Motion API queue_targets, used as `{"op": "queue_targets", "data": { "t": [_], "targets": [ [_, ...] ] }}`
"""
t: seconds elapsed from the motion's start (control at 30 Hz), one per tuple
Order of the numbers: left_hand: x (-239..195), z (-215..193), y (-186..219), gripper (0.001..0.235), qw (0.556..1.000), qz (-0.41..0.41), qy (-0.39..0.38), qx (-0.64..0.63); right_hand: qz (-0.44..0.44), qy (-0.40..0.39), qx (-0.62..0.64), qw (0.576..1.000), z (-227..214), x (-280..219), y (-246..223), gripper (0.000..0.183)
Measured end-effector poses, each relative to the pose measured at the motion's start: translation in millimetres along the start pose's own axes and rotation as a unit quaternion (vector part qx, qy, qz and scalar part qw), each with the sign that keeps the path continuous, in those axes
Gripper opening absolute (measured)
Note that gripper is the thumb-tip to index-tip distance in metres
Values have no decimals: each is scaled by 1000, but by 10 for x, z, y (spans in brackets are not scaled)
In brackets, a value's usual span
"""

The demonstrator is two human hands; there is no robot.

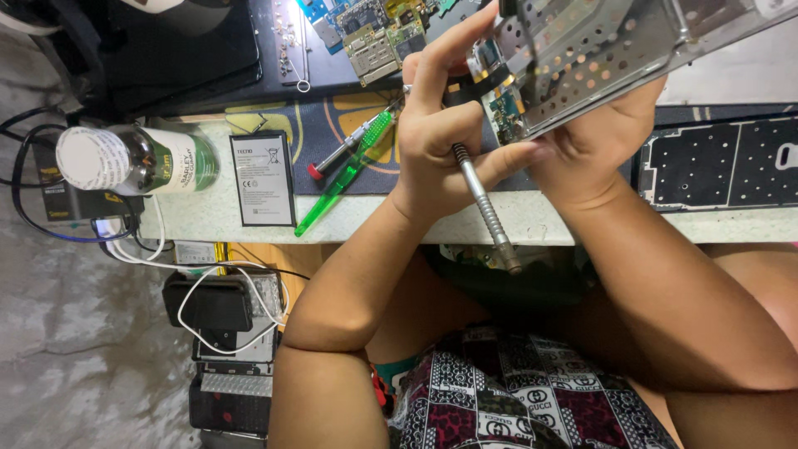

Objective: The person uses a metal prying tool to separate the screen from the smartphone frame and then removes a small internal component from the device's interior.

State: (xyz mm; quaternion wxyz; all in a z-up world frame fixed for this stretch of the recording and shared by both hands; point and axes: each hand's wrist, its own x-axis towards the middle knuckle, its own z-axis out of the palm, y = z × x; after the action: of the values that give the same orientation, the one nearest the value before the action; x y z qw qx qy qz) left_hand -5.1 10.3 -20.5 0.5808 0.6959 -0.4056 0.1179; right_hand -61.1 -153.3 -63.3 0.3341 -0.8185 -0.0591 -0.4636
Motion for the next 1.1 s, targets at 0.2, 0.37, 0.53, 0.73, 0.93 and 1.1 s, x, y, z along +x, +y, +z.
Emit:
{"op": "queue_targets", "data": {
  "t": [0.2,0.37,0.53,0.73,0.93,1.1],
  "targets": [
    [25,18,27,40,1000,-7,6,11,0,-13,8,1000,-8,40,-19,12],
    [33,61,-14,45,998,15,37,-53,33,-11,42,999,19,-12,-36,6],
    [1,44,2,44,1000,-8,24,-7,29,-19,59,998,-8,1,-25,8],
    [11,30,-6,43,1000,12,14,-7,16,-29,35,999,-36,19,-36,11],
    [24,24,40,43,1000,-5,21,12,11,-17,38,999,-39,76,-97,10],
    [33,-3,45,48,1000,3,10,5,-6,-45,69,997,-69,131,-87,9]
  ]
}}
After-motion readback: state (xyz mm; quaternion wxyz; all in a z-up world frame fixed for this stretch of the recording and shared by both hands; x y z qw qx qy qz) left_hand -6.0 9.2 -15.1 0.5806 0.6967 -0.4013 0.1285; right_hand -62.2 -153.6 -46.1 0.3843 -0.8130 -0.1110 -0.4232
